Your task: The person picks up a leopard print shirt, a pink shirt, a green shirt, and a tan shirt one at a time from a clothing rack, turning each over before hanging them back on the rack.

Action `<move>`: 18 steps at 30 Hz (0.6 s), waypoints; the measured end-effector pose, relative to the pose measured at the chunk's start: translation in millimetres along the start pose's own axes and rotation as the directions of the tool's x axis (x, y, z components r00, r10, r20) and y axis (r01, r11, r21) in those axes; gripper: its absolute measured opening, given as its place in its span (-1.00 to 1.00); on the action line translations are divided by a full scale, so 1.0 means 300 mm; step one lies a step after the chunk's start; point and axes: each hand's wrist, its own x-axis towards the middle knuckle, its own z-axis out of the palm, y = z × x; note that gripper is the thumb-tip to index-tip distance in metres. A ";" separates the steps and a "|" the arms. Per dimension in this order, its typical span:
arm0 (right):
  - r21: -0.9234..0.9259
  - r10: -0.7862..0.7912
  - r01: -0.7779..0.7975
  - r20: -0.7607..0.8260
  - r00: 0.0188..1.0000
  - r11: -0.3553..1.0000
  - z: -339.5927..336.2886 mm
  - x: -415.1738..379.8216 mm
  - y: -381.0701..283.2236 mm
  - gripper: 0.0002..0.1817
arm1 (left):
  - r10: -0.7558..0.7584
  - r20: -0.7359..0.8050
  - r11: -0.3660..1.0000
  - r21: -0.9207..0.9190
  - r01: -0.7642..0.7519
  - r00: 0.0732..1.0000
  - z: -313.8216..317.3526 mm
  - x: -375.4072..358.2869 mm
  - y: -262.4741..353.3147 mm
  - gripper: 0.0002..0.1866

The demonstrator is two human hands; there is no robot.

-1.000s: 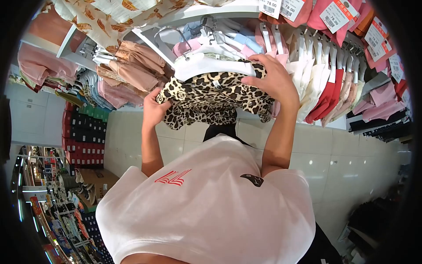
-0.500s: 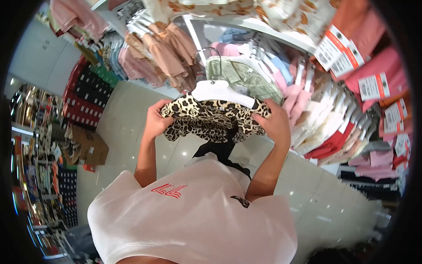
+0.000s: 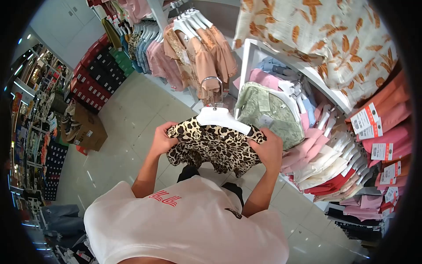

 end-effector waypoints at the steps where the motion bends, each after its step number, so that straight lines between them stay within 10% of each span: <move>1: 0.010 -0.060 0.060 -0.018 0.998 0.998 0.038 0.022 -0.044 -0.61 | 0.006 -0.029 1.000 0.003 -0.006 1.000 -0.045 0.015 -0.011 -0.57; 18: 0.040 -0.236 0.233 0.175 0.956 0.972 1.041 0.282 -0.863 -0.62 | -0.161 -0.316 0.970 -0.227 0.090 0.935 -1.185 0.107 -0.409 -0.60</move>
